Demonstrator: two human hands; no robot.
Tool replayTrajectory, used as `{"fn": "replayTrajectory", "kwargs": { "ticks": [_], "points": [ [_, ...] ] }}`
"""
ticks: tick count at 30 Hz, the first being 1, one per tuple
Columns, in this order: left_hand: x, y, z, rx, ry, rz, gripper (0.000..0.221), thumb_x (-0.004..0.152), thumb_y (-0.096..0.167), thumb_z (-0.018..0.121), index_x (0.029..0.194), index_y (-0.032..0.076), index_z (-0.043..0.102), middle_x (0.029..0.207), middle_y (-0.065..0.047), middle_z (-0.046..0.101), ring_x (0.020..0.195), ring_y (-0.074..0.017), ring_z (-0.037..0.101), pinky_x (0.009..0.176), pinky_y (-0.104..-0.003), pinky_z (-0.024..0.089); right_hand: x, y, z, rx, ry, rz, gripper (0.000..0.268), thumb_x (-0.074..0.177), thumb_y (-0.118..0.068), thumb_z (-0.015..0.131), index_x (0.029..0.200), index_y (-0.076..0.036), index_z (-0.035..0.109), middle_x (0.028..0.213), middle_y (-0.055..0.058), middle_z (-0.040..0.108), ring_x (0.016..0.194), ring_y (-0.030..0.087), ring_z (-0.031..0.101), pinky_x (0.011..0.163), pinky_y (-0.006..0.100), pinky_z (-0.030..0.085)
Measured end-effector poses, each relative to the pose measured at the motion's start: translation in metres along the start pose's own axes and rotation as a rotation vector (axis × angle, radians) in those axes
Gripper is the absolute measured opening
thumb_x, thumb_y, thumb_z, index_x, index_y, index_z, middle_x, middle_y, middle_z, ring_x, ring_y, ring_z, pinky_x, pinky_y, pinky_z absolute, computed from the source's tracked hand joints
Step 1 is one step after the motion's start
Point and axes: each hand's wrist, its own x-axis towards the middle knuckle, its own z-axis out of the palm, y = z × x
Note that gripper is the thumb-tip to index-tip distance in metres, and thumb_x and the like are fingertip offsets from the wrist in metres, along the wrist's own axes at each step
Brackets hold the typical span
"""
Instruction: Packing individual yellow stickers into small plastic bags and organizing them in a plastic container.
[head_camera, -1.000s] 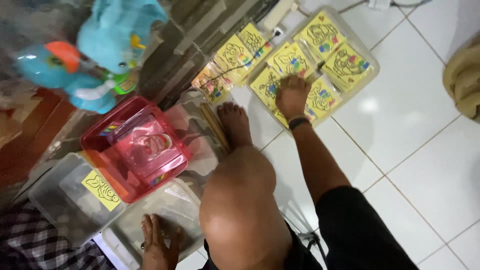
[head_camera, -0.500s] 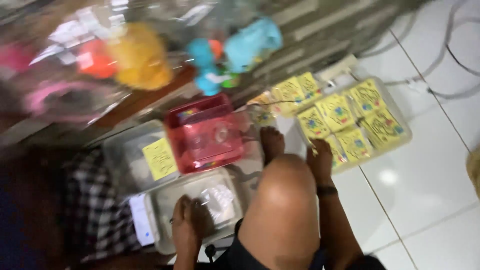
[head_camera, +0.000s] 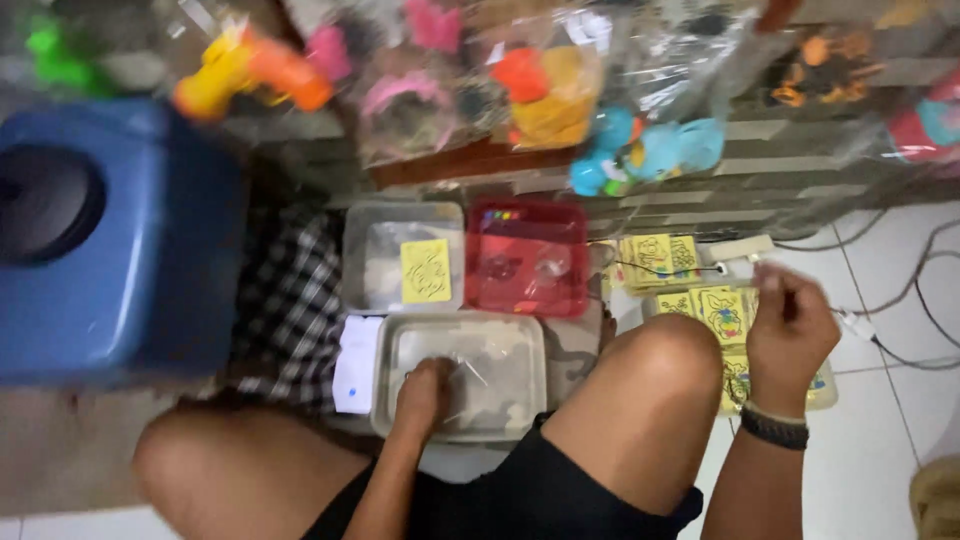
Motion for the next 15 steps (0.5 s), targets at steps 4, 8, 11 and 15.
{"fn": "replayTrajectory", "kwargs": {
  "ticks": [4,8,11,15],
  "points": [
    [-0.014,0.003,-0.032,-0.121,0.151,0.175,0.039,0.078,-0.005,0.056,0.112,0.008,0.071,0.1,-0.014,0.071,0.086,-0.0354,0.069,0.081,-0.043,0.055,0.028,-0.112,0.041,0.122,-0.146,-0.126,0.01,0.112,0.006,0.062,0.121,0.008,0.067,0.118,0.018,0.069,0.099,0.022,0.063,0.088,0.031,0.05],
    [-0.019,0.023,-0.085,-0.091,0.132,0.215,0.036,0.085,0.007,0.071,0.119,0.019,0.068,0.086,-0.004,0.061,0.088,-0.0298,0.07,0.082,-0.043,0.057,0.031,-0.186,0.094,0.216,-0.608,-0.303,0.032,0.089,-0.011,0.074,0.122,-0.008,0.074,0.109,0.01,0.075,0.104,0.032,0.072,0.093,0.043,0.054],
    [-0.023,0.051,-0.142,-0.148,0.286,0.418,0.035,0.085,0.001,0.07,0.118,0.011,0.068,0.081,-0.01,0.058,0.081,-0.0363,0.066,0.077,-0.048,0.055,0.029,-0.205,0.139,0.016,-0.987,-0.328,0.066,0.081,-0.033,0.082,0.137,-0.007,0.06,0.116,0.018,0.072,0.109,0.042,0.068,0.094,0.054,0.052],
    [0.001,0.063,-0.194,-0.059,0.45,0.593,0.034,0.087,0.003,0.072,0.119,0.016,0.067,0.082,-0.002,0.054,0.076,-0.0253,0.067,0.071,-0.036,0.056,0.018,-0.193,0.198,0.097,-1.094,-0.11,0.077,0.075,-0.032,0.087,0.143,-0.01,0.057,0.122,0.022,0.072,0.116,0.044,0.066,0.093,0.053,0.054]
  ]
}}
